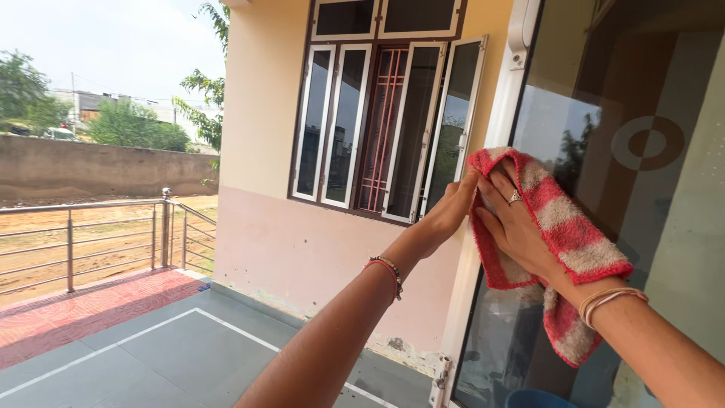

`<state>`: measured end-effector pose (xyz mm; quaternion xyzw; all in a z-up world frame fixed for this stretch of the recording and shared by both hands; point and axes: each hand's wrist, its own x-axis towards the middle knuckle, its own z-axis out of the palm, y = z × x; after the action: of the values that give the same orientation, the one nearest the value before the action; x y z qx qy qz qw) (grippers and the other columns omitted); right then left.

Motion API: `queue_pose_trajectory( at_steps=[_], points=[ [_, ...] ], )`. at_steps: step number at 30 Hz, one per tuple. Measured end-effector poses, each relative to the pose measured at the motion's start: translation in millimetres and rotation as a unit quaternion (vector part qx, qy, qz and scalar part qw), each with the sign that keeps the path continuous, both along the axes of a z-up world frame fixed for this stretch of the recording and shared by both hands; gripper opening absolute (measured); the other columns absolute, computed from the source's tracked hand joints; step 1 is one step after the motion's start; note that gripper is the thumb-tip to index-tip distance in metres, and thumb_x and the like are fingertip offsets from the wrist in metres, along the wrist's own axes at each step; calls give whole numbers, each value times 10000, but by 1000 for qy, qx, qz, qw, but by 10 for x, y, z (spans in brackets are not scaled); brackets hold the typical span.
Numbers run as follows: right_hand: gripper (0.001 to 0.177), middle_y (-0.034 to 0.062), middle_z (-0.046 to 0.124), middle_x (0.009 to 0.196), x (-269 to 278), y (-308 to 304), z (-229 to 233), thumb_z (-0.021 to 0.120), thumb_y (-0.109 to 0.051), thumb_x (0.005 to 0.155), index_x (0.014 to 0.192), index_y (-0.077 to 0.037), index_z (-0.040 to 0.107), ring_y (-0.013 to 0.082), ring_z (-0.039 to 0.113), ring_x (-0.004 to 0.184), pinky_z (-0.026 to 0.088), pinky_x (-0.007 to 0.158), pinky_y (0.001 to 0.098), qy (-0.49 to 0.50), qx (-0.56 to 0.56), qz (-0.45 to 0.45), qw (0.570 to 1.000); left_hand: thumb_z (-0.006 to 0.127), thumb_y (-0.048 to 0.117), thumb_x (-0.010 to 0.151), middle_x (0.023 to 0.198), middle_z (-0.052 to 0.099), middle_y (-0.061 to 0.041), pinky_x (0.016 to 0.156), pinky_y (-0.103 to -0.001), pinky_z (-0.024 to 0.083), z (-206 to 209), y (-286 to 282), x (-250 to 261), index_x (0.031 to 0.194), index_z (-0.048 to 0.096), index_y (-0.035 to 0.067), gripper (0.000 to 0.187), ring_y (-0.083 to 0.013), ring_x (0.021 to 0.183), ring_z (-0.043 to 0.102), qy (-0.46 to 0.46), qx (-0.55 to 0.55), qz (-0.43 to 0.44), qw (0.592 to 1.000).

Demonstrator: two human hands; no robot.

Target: The person wipes a window frame and glass pane with a red and white cloth. They clean the vertical edges, the horizontal sill, and the metal security bars attached to the window. The person uses both hands to hold the cloth and wipe the surfaces.

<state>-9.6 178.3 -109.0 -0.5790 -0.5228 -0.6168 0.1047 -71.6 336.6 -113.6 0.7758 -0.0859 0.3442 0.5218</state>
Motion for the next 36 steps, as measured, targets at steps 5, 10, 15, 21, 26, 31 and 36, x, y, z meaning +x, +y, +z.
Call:
queue_pose_trajectory(
  at_steps=[5, 10, 15, 21, 26, 31, 36],
  points=[
    [577, 17, 553, 1432, 374, 353, 162, 562, -399, 926, 1488, -302, 469, 241, 545, 1244, 461, 1054, 405, 97, -115, -140, 979, 330, 824, 901, 1567, 344, -329, 1213, -484, 321, 253, 116, 135, 1588, 131, -90, 1160, -404, 1495, 355, 8, -5, 92, 996],
    [548, 54, 518, 1442, 801, 598, -167, 576, -266, 884, 1419, -179, 495, 294, 535, 1281, 496, 979, 451, -224, -220, -238, 919, 305, 860, 848, 1538, 374, -367, 1118, -711, 129, 564, 155, 260, 1580, 255, -44, 1165, -517, 1461, 313, 23, 68, 239, 968],
    [445, 57, 567, 1298, 882, 747, -353, 607, -246, 851, 1282, -153, 549, 278, 576, 1163, 506, 909, 437, -92, -200, -43, 975, 270, 850, 877, 1423, 448, -471, 1150, -576, 304, 666, 224, 397, 1500, 301, -191, 1214, -535, 1421, 393, 4, 142, 186, 972],
    [323, 60, 625, 1124, 1181, 736, -141, 644, -221, 811, 1116, -122, 614, 260, 626, 1020, 516, 825, 421, -41, -184, 97, 977, 233, 710, 998, 1287, 544, -407, 1065, -509, 413, 798, 282, 890, 1535, 364, 16, 888, -532, 1246, 525, -17, 268, 191, 944],
    [287, 61, 680, 973, 1385, 1041, 120, 649, -190, 811, 1079, -88, 648, 233, 676, 878, 532, 748, 403, 31, -166, 243, 955, 213, 491, 1091, 790, 733, -212, 785, -520, 536, 911, 536, 1179, 1581, 267, 377, 505, -365, 773, 721, -23, 363, 215, 906],
    [275, -22, 726, 1012, 1212, 886, 92, 638, -381, 898, 1098, -193, 650, 172, 713, 931, 562, 822, 368, -14, -120, 38, 992, 219, 505, 1107, 722, 701, -179, 745, -491, 537, 924, 765, 1407, 1532, 383, 285, 506, -329, 714, 704, -51, 369, 208, 905],
    [530, -12, 673, 1246, 1337, 813, -465, 537, -527, 904, 1347, -238, 560, 153, 699, 1043, 559, 916, 386, -7, -241, -72, 968, 190, 484, 1129, 787, 630, -139, 760, -427, 554, 727, 946, 1527, 1585, 299, 217, 540, -301, 747, 645, -251, 457, 184, 833]
  ],
)
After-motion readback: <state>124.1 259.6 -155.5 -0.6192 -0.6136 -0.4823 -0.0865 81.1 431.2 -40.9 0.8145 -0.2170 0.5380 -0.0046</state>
